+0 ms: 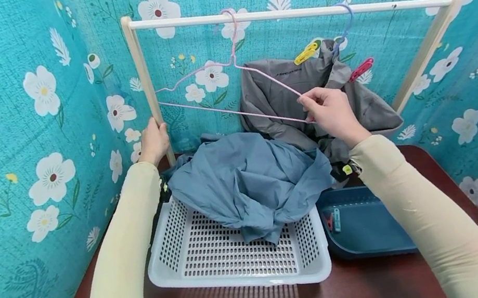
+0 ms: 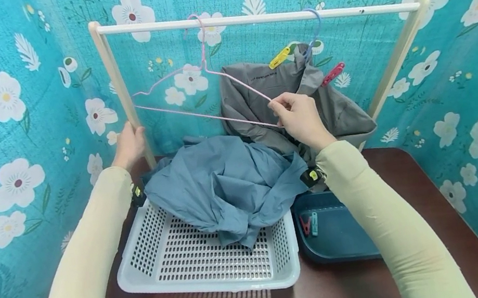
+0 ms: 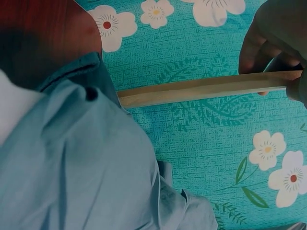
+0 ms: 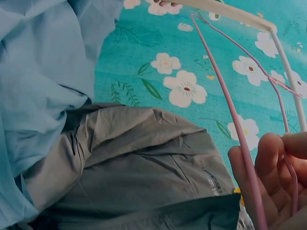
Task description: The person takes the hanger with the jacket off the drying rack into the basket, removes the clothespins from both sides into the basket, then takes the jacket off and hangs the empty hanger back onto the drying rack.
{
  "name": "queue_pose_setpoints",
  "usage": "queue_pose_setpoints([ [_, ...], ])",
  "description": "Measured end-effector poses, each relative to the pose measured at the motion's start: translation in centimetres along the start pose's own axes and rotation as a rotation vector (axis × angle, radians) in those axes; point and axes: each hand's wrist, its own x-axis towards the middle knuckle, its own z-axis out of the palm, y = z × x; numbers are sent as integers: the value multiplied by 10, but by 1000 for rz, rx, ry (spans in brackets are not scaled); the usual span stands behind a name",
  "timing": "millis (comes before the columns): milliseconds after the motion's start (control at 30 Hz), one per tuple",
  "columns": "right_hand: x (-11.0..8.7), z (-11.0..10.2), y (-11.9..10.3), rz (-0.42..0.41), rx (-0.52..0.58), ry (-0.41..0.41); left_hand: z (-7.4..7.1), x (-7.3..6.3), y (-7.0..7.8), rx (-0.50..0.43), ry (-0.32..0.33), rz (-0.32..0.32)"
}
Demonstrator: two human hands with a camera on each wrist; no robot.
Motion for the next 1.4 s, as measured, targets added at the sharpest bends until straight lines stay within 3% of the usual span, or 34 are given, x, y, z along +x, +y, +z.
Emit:
queue_pose_setpoints([
  [133,0,7,1,9,23,-40,1,0,1,6,-4,-4],
  [367,3,19,-3,-5,209,-181,2,1,1,-10,0,4],
  [533,4,30,-8,-39,283,-250,1,0,-1,1,5,12],
  [900,9,55,-26,-60,336,-310,2,-1,0,6,9,18],
  [1400,23,71,-42,-29,382,-412,2,-3,1,-21,17,14],
])
